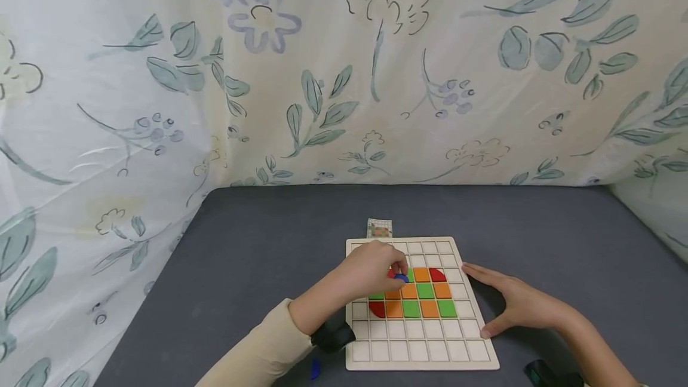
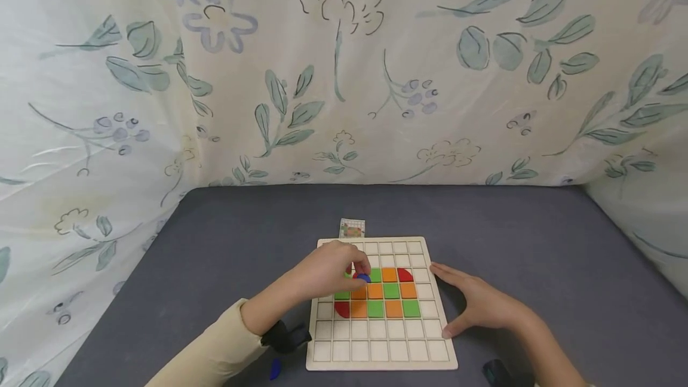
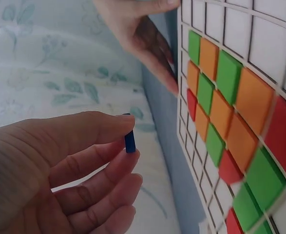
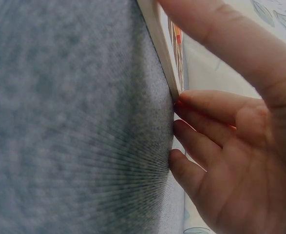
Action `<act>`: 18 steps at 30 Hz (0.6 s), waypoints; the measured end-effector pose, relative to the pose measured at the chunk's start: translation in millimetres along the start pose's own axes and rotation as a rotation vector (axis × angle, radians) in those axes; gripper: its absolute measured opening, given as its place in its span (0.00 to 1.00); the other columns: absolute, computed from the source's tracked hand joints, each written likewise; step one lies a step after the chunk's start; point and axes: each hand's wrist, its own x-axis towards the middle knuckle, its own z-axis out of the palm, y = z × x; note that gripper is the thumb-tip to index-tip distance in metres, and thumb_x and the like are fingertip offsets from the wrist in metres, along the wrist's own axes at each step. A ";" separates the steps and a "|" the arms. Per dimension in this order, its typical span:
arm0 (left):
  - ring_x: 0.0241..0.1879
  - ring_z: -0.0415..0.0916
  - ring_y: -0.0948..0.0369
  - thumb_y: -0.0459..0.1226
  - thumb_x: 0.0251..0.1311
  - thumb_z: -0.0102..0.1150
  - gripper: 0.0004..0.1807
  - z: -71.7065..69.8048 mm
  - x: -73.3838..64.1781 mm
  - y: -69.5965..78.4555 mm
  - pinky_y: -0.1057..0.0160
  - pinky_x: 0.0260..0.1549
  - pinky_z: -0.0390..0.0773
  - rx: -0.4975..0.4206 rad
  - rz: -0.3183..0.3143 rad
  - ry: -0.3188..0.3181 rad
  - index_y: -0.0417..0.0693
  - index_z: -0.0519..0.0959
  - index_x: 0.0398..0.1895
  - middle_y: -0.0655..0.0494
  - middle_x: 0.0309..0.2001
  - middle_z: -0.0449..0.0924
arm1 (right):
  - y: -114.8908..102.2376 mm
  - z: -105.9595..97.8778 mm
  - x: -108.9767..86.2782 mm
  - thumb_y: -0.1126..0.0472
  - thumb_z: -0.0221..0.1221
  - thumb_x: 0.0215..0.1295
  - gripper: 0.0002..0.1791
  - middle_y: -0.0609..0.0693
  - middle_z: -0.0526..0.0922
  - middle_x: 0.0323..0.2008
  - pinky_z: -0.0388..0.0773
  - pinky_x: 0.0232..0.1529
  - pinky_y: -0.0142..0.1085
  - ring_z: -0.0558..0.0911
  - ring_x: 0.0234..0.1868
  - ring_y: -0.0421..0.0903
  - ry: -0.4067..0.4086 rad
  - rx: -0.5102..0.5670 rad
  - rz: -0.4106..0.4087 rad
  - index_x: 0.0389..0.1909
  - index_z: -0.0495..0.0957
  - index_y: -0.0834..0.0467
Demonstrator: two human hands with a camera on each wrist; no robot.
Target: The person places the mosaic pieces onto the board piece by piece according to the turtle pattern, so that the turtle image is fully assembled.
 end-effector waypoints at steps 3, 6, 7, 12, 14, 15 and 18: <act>0.26 0.69 0.72 0.40 0.53 0.64 0.02 4.1 7.3 8.8 0.77 0.24 0.67 0.009 0.019 -0.005 0.54 0.82 0.29 0.66 0.28 0.79 | -0.1 0.6 -1.8 0.48 0.74 0.34 0.61 0.68 0.53 0.67 0.59 0.51 0.65 0.54 0.64 0.70 0.000 0.000 0.011 0.70 0.51 0.62; 0.27 0.69 0.71 0.41 0.53 0.64 0.02 9.9 16.5 15.6 0.77 0.24 0.67 0.018 0.037 -0.020 0.55 0.82 0.29 0.66 0.28 0.78 | 0.5 0.9 -2.1 0.47 0.74 0.34 0.61 0.68 0.53 0.67 0.58 0.51 0.66 0.53 0.64 0.70 0.007 -0.004 -0.005 0.69 0.52 0.63; 0.28 0.70 0.71 0.41 0.53 0.64 0.02 12.6 20.0 17.8 0.77 0.24 0.67 0.025 0.044 -0.026 0.55 0.82 0.30 0.66 0.28 0.79 | 0.6 1.1 -2.2 0.46 0.74 0.34 0.61 0.68 0.53 0.67 0.58 0.51 0.66 0.53 0.65 0.70 0.009 -0.008 -0.010 0.69 0.52 0.63; 0.27 0.69 0.72 0.42 0.53 0.65 0.04 26.6 37.1 28.3 0.77 0.23 0.65 0.092 0.077 -0.056 0.57 0.83 0.31 0.68 0.27 0.78 | 1.3 1.9 -1.5 0.44 0.73 0.35 0.61 0.67 0.53 0.68 0.58 0.52 0.66 0.53 0.65 0.70 0.021 -0.028 -0.029 0.69 0.52 0.63; 0.26 0.67 0.72 0.43 0.53 0.65 0.04 32.7 44.5 31.3 0.78 0.22 0.65 0.120 0.098 -0.060 0.57 0.83 0.32 0.69 0.26 0.77 | 1.5 2.1 -1.4 0.44 0.73 0.35 0.61 0.66 0.53 0.68 0.57 0.52 0.66 0.54 0.65 0.70 0.027 -0.032 -0.036 0.69 0.53 0.62; 0.25 0.67 0.72 0.43 0.53 0.64 0.04 35.6 48.1 32.8 0.78 0.22 0.65 0.129 0.107 -0.063 0.58 0.83 0.32 0.69 0.26 0.76 | 1.9 2.0 -1.4 0.45 0.73 0.35 0.61 0.67 0.53 0.68 0.57 0.52 0.67 0.54 0.64 0.70 0.028 -0.032 -0.041 0.69 0.53 0.63; 0.25 0.67 0.73 0.44 0.54 0.64 0.05 44.8 59.7 37.1 0.78 0.21 0.65 0.152 0.121 -0.064 0.58 0.83 0.33 0.69 0.26 0.77 | 2.6 1.4 -2.5 0.45 0.73 0.36 0.60 0.67 0.53 0.68 0.58 0.51 0.66 0.54 0.64 0.71 0.032 -0.036 -0.049 0.69 0.53 0.63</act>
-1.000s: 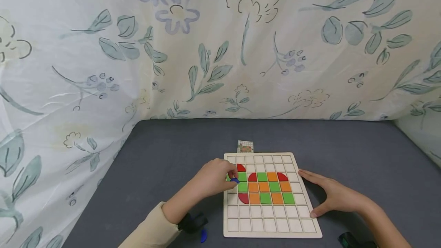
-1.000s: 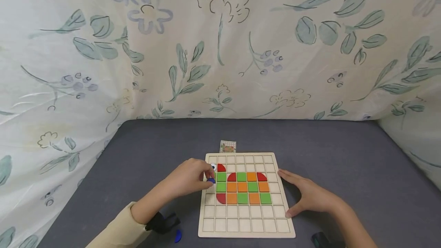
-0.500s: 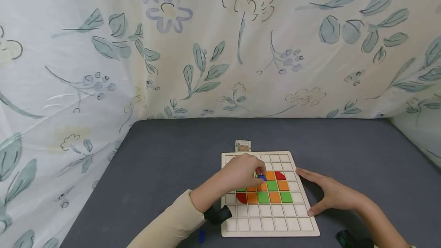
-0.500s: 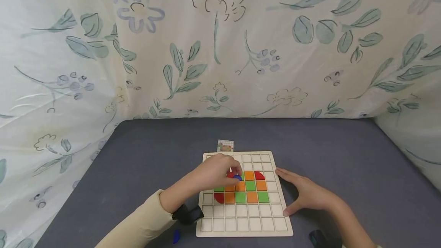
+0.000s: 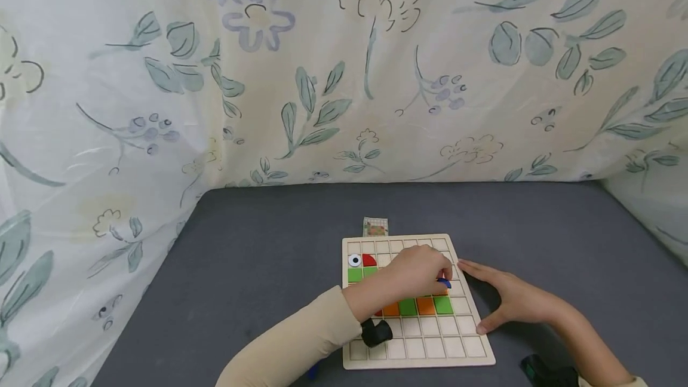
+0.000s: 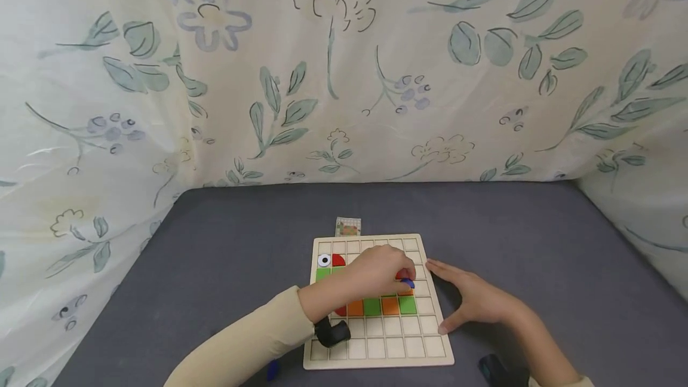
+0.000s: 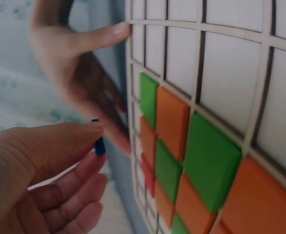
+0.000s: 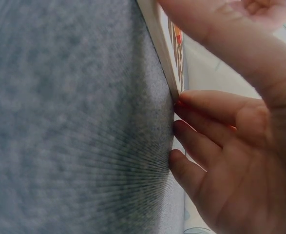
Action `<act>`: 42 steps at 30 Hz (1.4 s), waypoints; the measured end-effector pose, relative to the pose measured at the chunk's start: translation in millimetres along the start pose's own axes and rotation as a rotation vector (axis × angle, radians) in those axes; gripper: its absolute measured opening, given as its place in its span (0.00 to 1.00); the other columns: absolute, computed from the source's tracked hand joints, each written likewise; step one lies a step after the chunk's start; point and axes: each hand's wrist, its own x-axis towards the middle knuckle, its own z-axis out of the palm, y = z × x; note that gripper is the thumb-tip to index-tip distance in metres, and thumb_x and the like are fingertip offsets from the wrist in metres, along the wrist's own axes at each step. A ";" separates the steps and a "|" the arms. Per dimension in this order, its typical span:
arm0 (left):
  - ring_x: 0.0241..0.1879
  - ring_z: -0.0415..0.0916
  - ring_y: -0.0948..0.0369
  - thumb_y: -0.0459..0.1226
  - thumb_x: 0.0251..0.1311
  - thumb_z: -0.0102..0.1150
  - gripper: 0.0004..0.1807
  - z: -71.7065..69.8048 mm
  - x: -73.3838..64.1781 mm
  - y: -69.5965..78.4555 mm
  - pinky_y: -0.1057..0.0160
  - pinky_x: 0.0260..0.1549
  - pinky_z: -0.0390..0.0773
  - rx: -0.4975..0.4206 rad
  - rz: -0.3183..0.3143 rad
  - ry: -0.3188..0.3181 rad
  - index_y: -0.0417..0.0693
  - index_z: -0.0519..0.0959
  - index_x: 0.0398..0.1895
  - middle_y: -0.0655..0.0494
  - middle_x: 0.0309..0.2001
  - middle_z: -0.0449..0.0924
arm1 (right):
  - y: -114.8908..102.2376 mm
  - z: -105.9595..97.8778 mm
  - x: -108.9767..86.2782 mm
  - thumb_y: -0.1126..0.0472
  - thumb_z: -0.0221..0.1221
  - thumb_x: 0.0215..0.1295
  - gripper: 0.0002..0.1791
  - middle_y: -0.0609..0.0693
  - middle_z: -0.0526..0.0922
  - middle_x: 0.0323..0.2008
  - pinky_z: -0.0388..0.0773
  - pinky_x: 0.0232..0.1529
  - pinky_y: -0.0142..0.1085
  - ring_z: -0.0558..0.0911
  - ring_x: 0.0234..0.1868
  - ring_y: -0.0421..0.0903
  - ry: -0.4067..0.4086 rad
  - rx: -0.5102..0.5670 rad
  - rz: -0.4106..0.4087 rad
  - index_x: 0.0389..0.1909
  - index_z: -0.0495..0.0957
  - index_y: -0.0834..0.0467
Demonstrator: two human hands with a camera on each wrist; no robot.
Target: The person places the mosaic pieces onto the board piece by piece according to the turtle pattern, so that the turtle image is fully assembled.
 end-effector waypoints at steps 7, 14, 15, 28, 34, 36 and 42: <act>0.28 0.69 0.74 0.45 0.53 0.65 0.06 11.6 20.2 5.7 0.76 0.23 0.67 0.051 -0.019 -0.012 0.62 0.84 0.35 0.72 0.30 0.78 | -0.3 -1.7 1.5 0.45 0.73 0.36 0.60 0.68 0.52 0.68 0.57 0.51 0.67 0.52 0.65 0.71 -0.005 0.017 0.002 0.68 0.53 0.66; 0.28 0.69 0.74 0.45 0.52 0.66 0.04 21.7 27.6 2.8 0.76 0.23 0.67 0.034 -0.031 -0.012 0.63 0.84 0.32 0.72 0.28 0.78 | -0.5 -3.1 3.2 0.45 0.73 0.36 0.60 0.67 0.54 0.67 0.58 0.52 0.65 0.53 0.64 0.71 0.001 -0.002 -0.034 0.68 0.53 0.66; 0.28 0.70 0.74 0.45 0.52 0.66 0.04 22.9 28.1 2.1 0.76 0.23 0.67 0.028 -0.031 -0.010 0.63 0.84 0.32 0.72 0.28 0.78 | -0.7 -3.2 3.3 0.46 0.73 0.36 0.60 0.67 0.54 0.67 0.58 0.51 0.65 0.53 0.64 0.71 0.001 -0.003 -0.039 0.68 0.53 0.66; 0.31 0.72 0.75 0.45 0.52 0.66 0.06 25.2 28.5 1.5 0.78 0.29 0.69 0.021 0.003 0.012 0.63 0.85 0.34 0.72 0.30 0.80 | -1.4 -4.2 4.1 0.48 0.73 0.39 0.59 0.69 0.52 0.67 0.57 0.51 0.67 0.51 0.64 0.72 -0.013 0.018 -0.037 0.68 0.52 0.69; 0.27 0.70 0.75 0.45 0.54 0.63 0.09 21.2 29.2 1.9 0.78 0.24 0.67 0.009 0.007 -0.003 0.62 0.83 0.40 0.71 0.28 0.78 | -0.2 -3.8 2.1 0.47 0.72 0.39 0.58 0.70 0.53 0.66 0.58 0.51 0.67 0.52 0.63 0.74 -0.015 0.019 -0.035 0.67 0.53 0.70; 0.27 0.70 0.76 0.47 0.55 0.62 0.11 18.9 28.1 2.9 0.78 0.23 0.67 -0.001 -0.005 -0.013 0.63 0.83 0.42 0.71 0.30 0.78 | 0.4 -3.1 1.4 0.47 0.72 0.38 0.58 0.70 0.54 0.66 0.59 0.51 0.66 0.53 0.63 0.73 -0.012 0.013 -0.038 0.67 0.54 0.69; 0.27 0.69 0.76 0.54 0.54 0.61 0.15 8.1 18.6 7.6 0.75 0.20 0.67 0.049 -0.041 -0.124 0.69 0.80 0.46 0.74 0.29 0.77 | 1.3 -1.2 0.1 0.47 0.72 0.38 0.58 0.69 0.53 0.67 0.58 0.49 0.67 0.52 0.64 0.73 -0.012 0.017 -0.023 0.68 0.54 0.66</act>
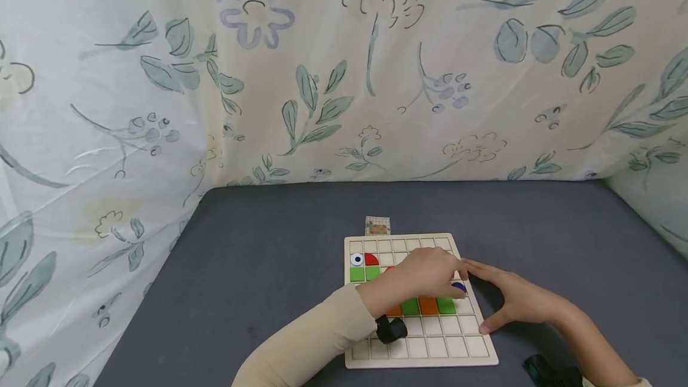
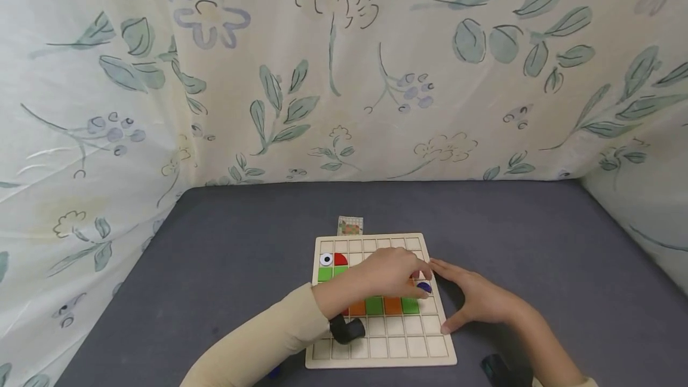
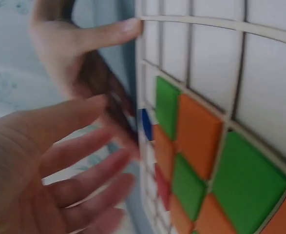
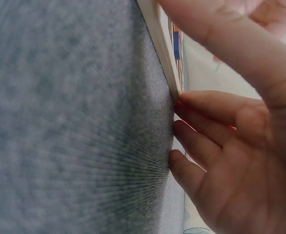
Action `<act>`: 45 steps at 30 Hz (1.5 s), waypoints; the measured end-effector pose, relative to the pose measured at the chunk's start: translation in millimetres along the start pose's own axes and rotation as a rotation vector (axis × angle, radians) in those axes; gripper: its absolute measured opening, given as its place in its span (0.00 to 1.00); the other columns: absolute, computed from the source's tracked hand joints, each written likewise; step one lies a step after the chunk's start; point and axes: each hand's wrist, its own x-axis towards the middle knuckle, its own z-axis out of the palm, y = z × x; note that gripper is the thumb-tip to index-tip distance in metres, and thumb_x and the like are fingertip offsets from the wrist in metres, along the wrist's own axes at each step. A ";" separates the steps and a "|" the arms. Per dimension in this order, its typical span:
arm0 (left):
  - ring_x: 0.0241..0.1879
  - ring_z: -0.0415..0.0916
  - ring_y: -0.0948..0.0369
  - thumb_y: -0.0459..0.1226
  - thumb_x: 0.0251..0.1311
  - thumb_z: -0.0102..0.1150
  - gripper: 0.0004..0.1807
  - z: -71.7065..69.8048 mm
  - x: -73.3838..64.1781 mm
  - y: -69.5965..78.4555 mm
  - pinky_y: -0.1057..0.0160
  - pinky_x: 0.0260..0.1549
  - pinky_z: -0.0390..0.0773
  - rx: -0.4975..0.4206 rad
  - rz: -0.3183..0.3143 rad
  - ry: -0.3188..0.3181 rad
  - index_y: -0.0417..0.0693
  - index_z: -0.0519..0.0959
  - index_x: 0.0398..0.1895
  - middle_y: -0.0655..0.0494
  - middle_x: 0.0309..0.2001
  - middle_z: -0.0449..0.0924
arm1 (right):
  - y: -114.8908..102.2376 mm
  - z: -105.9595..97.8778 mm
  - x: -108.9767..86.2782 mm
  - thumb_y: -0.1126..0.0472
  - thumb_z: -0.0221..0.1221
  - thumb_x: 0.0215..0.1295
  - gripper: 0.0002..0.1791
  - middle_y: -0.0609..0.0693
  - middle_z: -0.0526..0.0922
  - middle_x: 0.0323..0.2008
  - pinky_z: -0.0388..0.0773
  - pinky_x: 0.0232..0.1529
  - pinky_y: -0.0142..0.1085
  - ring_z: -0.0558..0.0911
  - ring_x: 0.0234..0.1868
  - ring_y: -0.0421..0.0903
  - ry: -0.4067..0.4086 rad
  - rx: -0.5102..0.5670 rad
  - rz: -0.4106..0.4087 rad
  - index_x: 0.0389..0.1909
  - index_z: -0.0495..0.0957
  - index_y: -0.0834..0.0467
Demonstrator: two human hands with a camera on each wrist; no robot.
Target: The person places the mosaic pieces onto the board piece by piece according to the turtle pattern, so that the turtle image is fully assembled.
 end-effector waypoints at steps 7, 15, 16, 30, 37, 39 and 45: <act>0.32 0.73 0.75 0.57 0.53 0.60 0.18 -13.7 -29.8 -6.7 0.73 0.21 0.67 0.025 0.001 -0.053 0.70 0.79 0.47 0.74 0.34 0.80 | -2.1 -0.1 0.5 0.47 0.73 0.36 0.61 0.69 0.51 0.67 0.56 0.50 0.69 0.50 0.65 0.73 -0.005 0.012 0.051 0.69 0.52 0.64; 0.34 0.74 0.71 0.52 0.53 0.62 0.18 -27.0 -81.4 -39.4 0.72 0.23 0.68 -0.102 -0.024 -0.034 0.62 0.80 0.48 0.66 0.38 0.81 | -1.9 1.6 2.6 0.50 0.74 0.36 0.61 0.70 0.52 0.67 0.56 0.52 0.67 0.52 0.65 0.72 -0.005 0.019 0.054 0.69 0.51 0.65; 0.34 0.74 0.71 0.51 0.53 0.62 0.18 -27.5 -89.0 -44.4 0.72 0.23 0.69 -0.116 -0.036 -0.029 0.61 0.80 0.47 0.65 0.38 0.81 | -1.5 2.0 3.1 0.50 0.74 0.36 0.61 0.70 0.52 0.67 0.56 0.52 0.67 0.52 0.64 0.72 -0.006 0.019 0.054 0.69 0.51 0.65; 0.39 0.76 0.60 0.43 0.51 0.66 0.13 -26.7 -180.5 -100.0 0.63 0.30 0.72 -0.236 -0.207 0.075 0.54 0.82 0.41 0.59 0.38 0.80 | -0.4 1.6 2.9 0.52 0.74 0.36 0.60 0.71 0.51 0.67 0.57 0.51 0.67 0.51 0.64 0.72 -0.012 0.028 0.088 0.70 0.50 0.64; 0.39 0.77 0.58 0.42 0.51 0.66 0.13 -21.7 -206.0 -115.5 0.61 0.33 0.74 -0.253 -0.243 0.107 0.52 0.81 0.40 0.60 0.38 0.81 | -1.1 1.1 3.3 0.49 0.74 0.35 0.62 0.70 0.51 0.67 0.56 0.52 0.67 0.51 0.65 0.72 -0.003 0.031 0.098 0.69 0.51 0.65; 0.38 0.77 0.59 0.41 0.50 0.66 0.13 -18.7 -211.1 -118.2 0.61 0.33 0.74 -0.267 -0.252 0.113 0.51 0.81 0.40 0.60 0.38 0.81 | -1.6 1.5 3.3 0.49 0.74 0.34 0.62 0.70 0.52 0.67 0.57 0.52 0.67 0.52 0.65 0.71 -0.002 0.031 0.093 0.69 0.51 0.65; 0.34 0.75 0.61 0.41 0.46 0.69 0.13 5.7 -230.7 -120.1 0.62 0.31 0.73 -0.292 -0.276 0.099 0.51 0.81 0.36 0.61 0.33 0.78 | -0.9 3.7 4.5 0.48 0.74 0.34 0.62 0.70 0.52 0.67 0.58 0.52 0.66 0.52 0.65 0.71 -0.004 0.032 0.078 0.69 0.51 0.65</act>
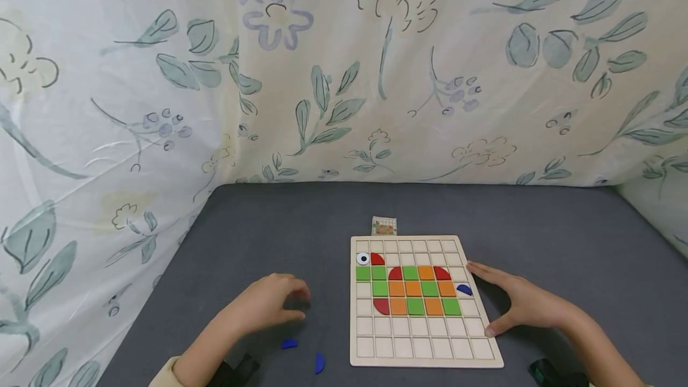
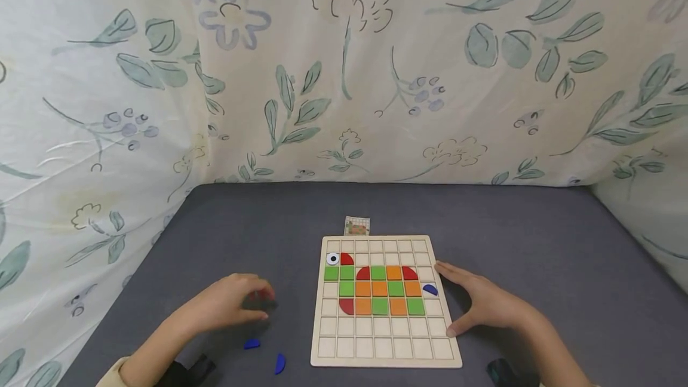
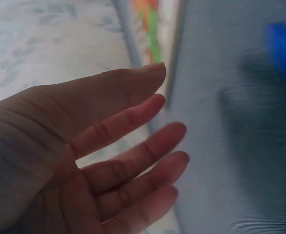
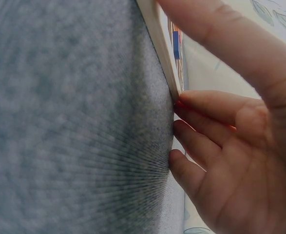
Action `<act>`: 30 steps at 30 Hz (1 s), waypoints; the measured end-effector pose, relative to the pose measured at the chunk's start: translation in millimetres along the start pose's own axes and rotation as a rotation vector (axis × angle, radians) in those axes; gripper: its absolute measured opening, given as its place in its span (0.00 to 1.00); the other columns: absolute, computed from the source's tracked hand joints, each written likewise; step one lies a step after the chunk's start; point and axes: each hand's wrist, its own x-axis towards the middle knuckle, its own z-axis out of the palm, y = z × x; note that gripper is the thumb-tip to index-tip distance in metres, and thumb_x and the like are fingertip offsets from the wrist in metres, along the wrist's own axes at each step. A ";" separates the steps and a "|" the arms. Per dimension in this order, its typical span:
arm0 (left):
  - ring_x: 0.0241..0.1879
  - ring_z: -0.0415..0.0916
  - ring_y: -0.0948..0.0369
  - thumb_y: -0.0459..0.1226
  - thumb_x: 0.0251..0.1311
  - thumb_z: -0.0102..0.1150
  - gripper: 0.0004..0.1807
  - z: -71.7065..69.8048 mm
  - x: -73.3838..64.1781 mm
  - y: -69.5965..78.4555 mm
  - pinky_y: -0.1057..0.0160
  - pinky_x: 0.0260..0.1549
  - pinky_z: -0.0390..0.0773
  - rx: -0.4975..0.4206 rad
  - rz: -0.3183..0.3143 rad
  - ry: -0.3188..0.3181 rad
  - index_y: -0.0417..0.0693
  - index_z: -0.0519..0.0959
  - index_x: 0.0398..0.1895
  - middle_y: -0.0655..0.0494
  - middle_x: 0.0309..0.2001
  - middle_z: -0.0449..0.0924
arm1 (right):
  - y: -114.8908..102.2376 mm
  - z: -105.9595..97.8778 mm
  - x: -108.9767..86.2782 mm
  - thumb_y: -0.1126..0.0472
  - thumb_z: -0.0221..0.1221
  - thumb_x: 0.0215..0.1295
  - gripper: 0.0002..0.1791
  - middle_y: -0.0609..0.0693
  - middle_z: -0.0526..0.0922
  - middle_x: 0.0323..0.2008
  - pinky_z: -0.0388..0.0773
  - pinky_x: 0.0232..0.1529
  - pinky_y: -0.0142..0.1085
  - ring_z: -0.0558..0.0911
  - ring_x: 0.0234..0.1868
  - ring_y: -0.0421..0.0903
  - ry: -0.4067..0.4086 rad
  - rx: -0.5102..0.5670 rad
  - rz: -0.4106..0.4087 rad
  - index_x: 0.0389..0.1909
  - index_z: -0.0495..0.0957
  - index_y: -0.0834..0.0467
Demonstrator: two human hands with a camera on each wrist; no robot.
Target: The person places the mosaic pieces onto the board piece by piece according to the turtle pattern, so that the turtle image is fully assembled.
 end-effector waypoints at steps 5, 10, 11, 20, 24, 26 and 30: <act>0.31 0.70 0.66 0.44 0.43 0.71 0.15 19.8 -19.7 -13.2 0.63 0.30 0.71 -0.040 -0.033 -0.014 0.53 0.79 0.34 0.65 0.30 0.73 | 1.3 1.3 0.7 0.48 0.74 0.34 0.62 0.70 0.52 0.67 0.58 0.51 0.66 0.53 0.64 0.71 0.001 -0.005 -0.011 0.69 0.51 0.65; 0.27 0.64 0.70 0.46 0.42 0.71 0.16 29.4 -29.9 -20.3 0.66 0.26 0.68 -0.074 -0.062 -0.012 0.54 0.77 0.32 0.67 0.27 0.69 | 2.2 1.8 0.7 0.48 0.74 0.34 0.62 0.70 0.52 0.67 0.58 0.51 0.66 0.53 0.64 0.71 0.006 -0.007 -0.018 0.69 0.51 0.65; 0.26 0.64 0.70 0.47 0.42 0.71 0.16 30.5 -30.5 -20.9 0.66 0.25 0.67 -0.080 -0.069 -0.015 0.54 0.77 0.32 0.67 0.27 0.68 | 2.3 2.0 0.8 0.48 0.74 0.33 0.62 0.70 0.53 0.67 0.58 0.51 0.66 0.53 0.64 0.71 0.008 -0.009 -0.018 0.69 0.51 0.65; 0.23 0.63 0.72 0.41 0.40 0.72 0.15 38.7 -32.6 -21.7 0.69 0.22 0.66 -0.127 -0.045 -0.002 0.54 0.74 0.28 0.68 0.23 0.67 | 3.5 2.2 0.7 0.50 0.74 0.36 0.61 0.71 0.52 0.67 0.57 0.51 0.67 0.52 0.64 0.72 0.004 -0.001 -0.031 0.69 0.51 0.66; 0.22 0.64 0.73 0.38 0.41 0.72 0.13 41.4 -34.3 -20.8 0.69 0.20 0.66 -0.160 -0.044 -0.005 0.54 0.75 0.27 0.68 0.23 0.68 | 3.7 1.6 0.6 0.49 0.74 0.36 0.61 0.70 0.52 0.67 0.58 0.51 0.66 0.53 0.64 0.71 0.002 -0.012 -0.036 0.69 0.50 0.66; 0.22 0.64 0.73 0.39 0.42 0.71 0.13 42.4 -34.7 -20.5 0.70 0.20 0.67 -0.168 -0.038 -0.001 0.54 0.75 0.27 0.68 0.23 0.68 | 3.6 1.4 0.5 0.48 0.73 0.36 0.61 0.68 0.53 0.67 0.61 0.52 0.62 0.55 0.64 0.69 0.008 -0.037 -0.028 0.69 0.51 0.64; 0.22 0.64 0.73 0.40 0.43 0.71 0.11 44.4 -33.8 -19.6 0.70 0.21 0.67 -0.172 -0.017 0.003 0.55 0.75 0.27 0.69 0.23 0.68 | 4.9 1.7 0.3 0.49 0.73 0.37 0.60 0.69 0.53 0.67 0.61 0.52 0.61 0.55 0.64 0.68 0.011 -0.044 -0.042 0.70 0.51 0.63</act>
